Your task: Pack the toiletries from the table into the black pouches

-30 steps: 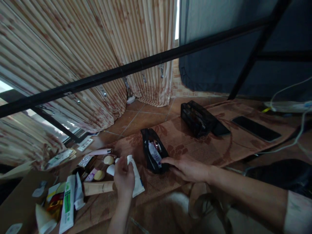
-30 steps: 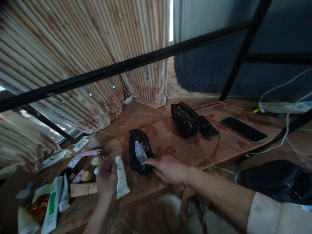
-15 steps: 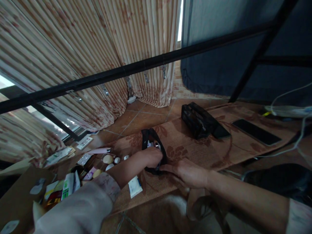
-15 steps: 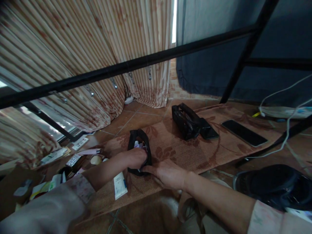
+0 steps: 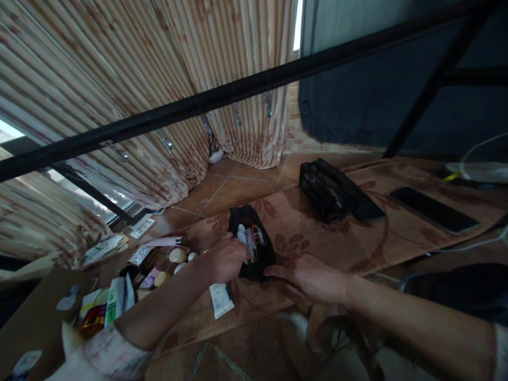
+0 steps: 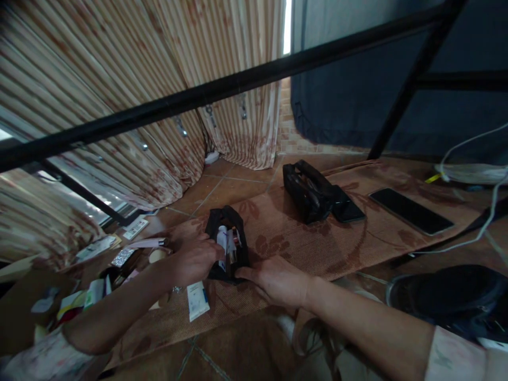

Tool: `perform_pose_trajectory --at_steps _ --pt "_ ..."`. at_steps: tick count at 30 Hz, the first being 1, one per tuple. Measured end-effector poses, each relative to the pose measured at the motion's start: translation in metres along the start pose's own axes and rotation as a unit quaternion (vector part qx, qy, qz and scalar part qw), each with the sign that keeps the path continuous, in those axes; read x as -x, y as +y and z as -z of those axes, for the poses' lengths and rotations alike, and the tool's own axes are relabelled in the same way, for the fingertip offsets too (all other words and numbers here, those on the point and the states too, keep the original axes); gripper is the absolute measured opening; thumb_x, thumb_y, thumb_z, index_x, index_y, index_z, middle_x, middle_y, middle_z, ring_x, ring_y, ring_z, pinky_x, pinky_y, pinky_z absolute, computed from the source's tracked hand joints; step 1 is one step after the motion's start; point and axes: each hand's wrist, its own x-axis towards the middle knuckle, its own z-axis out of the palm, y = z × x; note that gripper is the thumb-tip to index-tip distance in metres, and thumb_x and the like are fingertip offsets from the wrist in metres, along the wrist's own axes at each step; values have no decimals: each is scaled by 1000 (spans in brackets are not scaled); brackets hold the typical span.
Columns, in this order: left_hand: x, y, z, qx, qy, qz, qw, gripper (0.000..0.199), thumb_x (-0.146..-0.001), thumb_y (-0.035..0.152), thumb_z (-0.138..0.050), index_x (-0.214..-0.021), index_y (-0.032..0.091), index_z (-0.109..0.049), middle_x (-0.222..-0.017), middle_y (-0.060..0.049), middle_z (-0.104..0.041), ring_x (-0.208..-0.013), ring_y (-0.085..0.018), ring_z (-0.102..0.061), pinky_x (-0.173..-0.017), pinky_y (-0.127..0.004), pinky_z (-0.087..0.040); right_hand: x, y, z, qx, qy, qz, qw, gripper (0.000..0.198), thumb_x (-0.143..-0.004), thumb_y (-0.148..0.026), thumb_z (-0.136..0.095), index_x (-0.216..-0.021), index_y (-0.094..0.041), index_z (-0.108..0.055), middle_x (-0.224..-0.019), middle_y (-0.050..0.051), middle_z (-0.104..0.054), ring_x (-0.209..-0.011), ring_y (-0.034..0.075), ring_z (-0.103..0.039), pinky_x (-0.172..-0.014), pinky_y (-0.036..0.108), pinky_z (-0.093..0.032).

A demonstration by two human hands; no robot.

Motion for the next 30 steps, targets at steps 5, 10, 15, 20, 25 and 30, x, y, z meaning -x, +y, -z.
perform_pose_trajectory --at_steps 5,10,15,20,25,30 --pt "-17 7 -11 75 -2 5 997 18 -66 4 -54 -60 20 -61 -64 -7 -65 -70 -24 -64 -80 -33 -44 0 -2 0 -7 1 2 1000 47 -87 -15 -46 -133 -24 -50 -98 8 -71 -83 20 -67 -67 26 -43" --pt "-11 14 8 62 35 -15 997 27 -82 10 -45 -87 20 -69 -88 -8 -71 -86 -23 -66 -87 -35 -44 3 -3 -1 -4 31 11 999 49 -85 -15 -48 -133 -26 -51 -98 7 -71 -81 20 -67 -68 27 -45" --pt "29 26 20 164 173 39 970 32 -88 19 -45 -113 24 -66 -113 -6 -68 -109 -22 -60 -100 -40 -40 3 -9 2 -21 37 36 998 50 -86 -13 -46 -134 -25 -50 -105 8 -69 -88 18 -66 -73 27 -47" --pt "71 49 -40 318 410 243 819 24 -84 27 -55 -103 24 -70 -103 -7 -70 -101 -24 -63 -91 -38 -49 4 -2 4 -49 84 17 995 43 -92 -16 -42 -133 -26 -50 -102 6 -71 -85 16 -67 -74 26 -50" --pt "87 67 -114 330 427 367 758 29 -79 20 -57 -105 24 -68 -106 -8 -67 -98 -25 -63 -86 -39 -51 10 18 1 -79 143 -33 986 35 -95 -25 -40 -126 -23 -56 -112 7 -69 -97 19 -67 -85 33 -52" --pt "100 59 -122 260 431 381 776 28 -81 18 -53 -105 23 -67 -112 -10 -65 -109 -27 -58 -97 -44 -45 10 24 -4 -83 143 -47 985 33 -95 -31 -41 -120 -26 -61 -109 6 -71 -98 21 -68 -86 36 -54"
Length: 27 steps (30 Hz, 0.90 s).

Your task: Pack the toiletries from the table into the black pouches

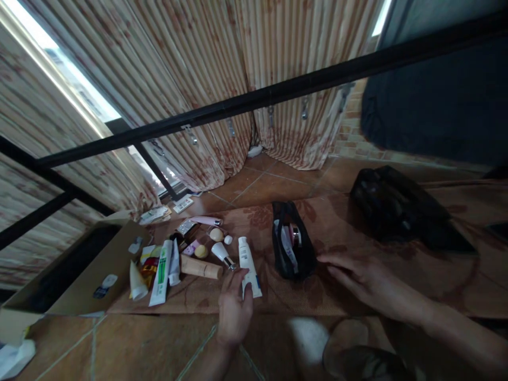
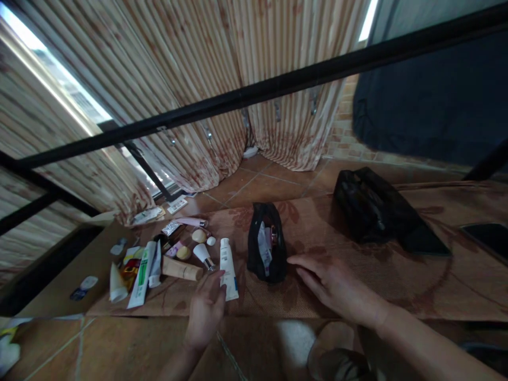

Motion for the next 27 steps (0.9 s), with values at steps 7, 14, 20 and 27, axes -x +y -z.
perform_pose_trajectory --at_steps 7,14,20,27 --pt "-28 -31 37 -83 105 30 991 21 -81 26 -54 -100 22 -64 -101 -9 -67 -98 -26 -61 -85 -40 -49 0 0 -4 -4 -4 -4 1000 32 -95 -34 -41 -116 -26 -63 -107 7 -72 -97 23 -68 -86 37 -55" --pt "-73 -62 68 -154 166 21 974 35 -77 30 -55 -108 15 -60 -103 -15 -66 -89 -28 -63 -80 -42 -50 0 4 -6 15 -3 -9 1000 32 -95 -34 -41 -116 -25 -63 -109 6 -71 -98 23 -68 -88 39 -54" --pt "-78 -75 69 -160 154 34 974 35 -75 29 -58 -107 15 -61 -103 -15 -66 -94 -30 -63 -82 -43 -49 0 9 -9 30 -21 -18 999 33 -95 -34 -41 -117 -25 -62 -111 7 -71 -97 24 -68 -84 39 -56" --pt "-73 -63 51 -121 99 -6 988 32 -76 17 -55 -108 16 -60 -102 -10 -66 -97 -26 -61 -88 -43 -48 -2 2 -6 32 -35 -10 999 32 -95 -33 -41 -117 -26 -64 -106 7 -72 -94 26 -69 -81 37 -57"
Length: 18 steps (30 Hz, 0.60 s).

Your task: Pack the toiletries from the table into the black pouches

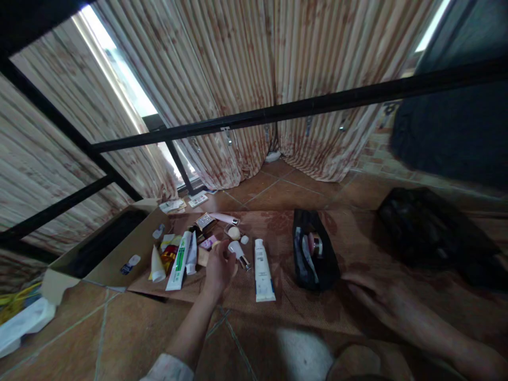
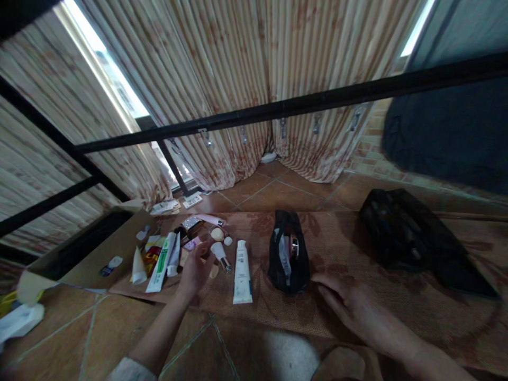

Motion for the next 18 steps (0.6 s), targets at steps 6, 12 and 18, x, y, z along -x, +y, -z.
perform_pose_trajectory --at_steps 6,12,18 --pt "52 12 -1 -13 -33 -63 997 28 -82 17 -52 -110 18 -58 -114 -9 -61 -109 -25 -55 -97 -44 -45 -2 -1 1 12 33 2 999 32 -94 -36 -43 -112 -24 -67 -109 10 -70 -98 29 -67 -85 41 -55" --pt "41 12 9 -25 2 -58 998 28 -84 18 -51 -110 18 -59 -114 -10 -62 -109 -24 -56 -95 -43 -47 -5 -3 2 11 7 13 1000 31 -94 -33 -43 -111 -25 -67 -112 10 -70 -96 27 -68 -82 38 -56" --pt "33 -4 13 -46 2 -29 999 31 -84 25 -50 -112 17 -60 -116 -11 -63 -107 -28 -57 -95 -48 -46 -4 -1 4 -11 27 1 1000 30 -93 -29 -43 -113 -25 -65 -105 5 -72 -91 22 -70 -79 33 -56"
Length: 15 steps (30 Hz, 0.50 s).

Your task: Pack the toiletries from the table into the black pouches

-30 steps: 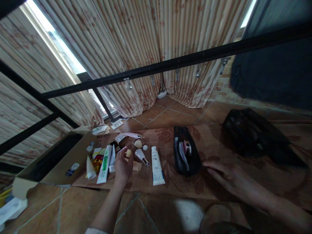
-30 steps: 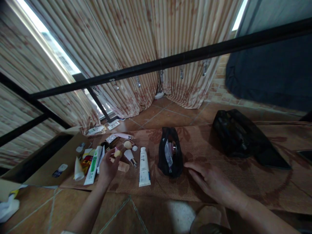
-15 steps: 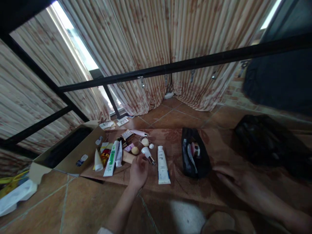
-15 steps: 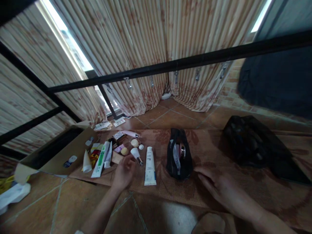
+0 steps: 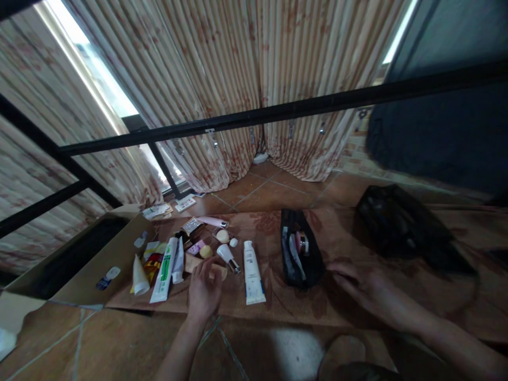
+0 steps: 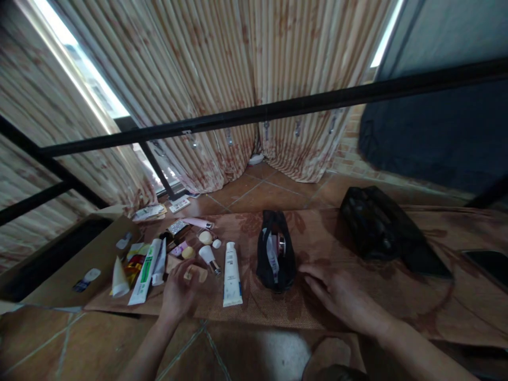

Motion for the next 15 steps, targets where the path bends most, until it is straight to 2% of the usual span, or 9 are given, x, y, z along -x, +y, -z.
perform_pose_trajectory --at_steps 4,8,10,11,13,15 --pt "1 19 -2 61 -17 37 997 33 -83 34 -53 -110 16 -60 -115 -12 -64 -110 -28 -57 -94 -45 -47 1 -3 0 -7 16 -32 999 35 -93 -28 -42 -125 -26 -57 -110 4 -71 -94 20 -69 -82 33 -54" --pt "-1 67 -8 190 -78 105 973 41 -83 44 -54 -115 18 -58 -111 -10 -65 -103 -25 -61 -83 -37 -52 -1 -18 3 17 9 -19 1000 49 -93 -22 -41 -141 -26 -38 -111 6 -69 -88 18 -69 -80 30 -52" --pt "-5 95 -15 229 -125 98 960 45 -84 47 -53 -119 19 -56 -110 -9 -65 -96 -22 -64 -79 -35 -52 -2 -24 3 37 -12 5 999 50 -92 -19 -42 -141 -25 -38 -108 7 -70 -88 19 -68 -80 29 -50" --pt "-7 109 -19 230 -128 90 961 48 -83 48 -55 -121 19 -55 -108 -9 -65 -90 -21 -64 -77 -34 -52 -3 -26 2 44 -25 15 999 51 -91 -17 -42 -141 -26 -38 -108 6 -69 -90 19 -68 -80 29 -50" --pt "-13 134 -28 229 -149 65 960 53 -82 48 -57 -126 19 -52 -108 -9 -64 -89 -20 -64 -76 -33 -51 -4 -28 -1 51 -49 17 997 50 -90 -15 -43 -139 -27 -39 -107 5 -69 -89 19 -68 -77 28 -49" --pt "-19 153 -36 233 -179 54 954 60 -80 46 -60 -131 17 -48 -98 -7 -66 -79 -18 -64 -71 -31 -51 -4 -27 -4 51 -59 8 997 45 -90 -14 -43 -134 -26 -44 -106 5 -69 -87 18 -68 -75 27 -48"
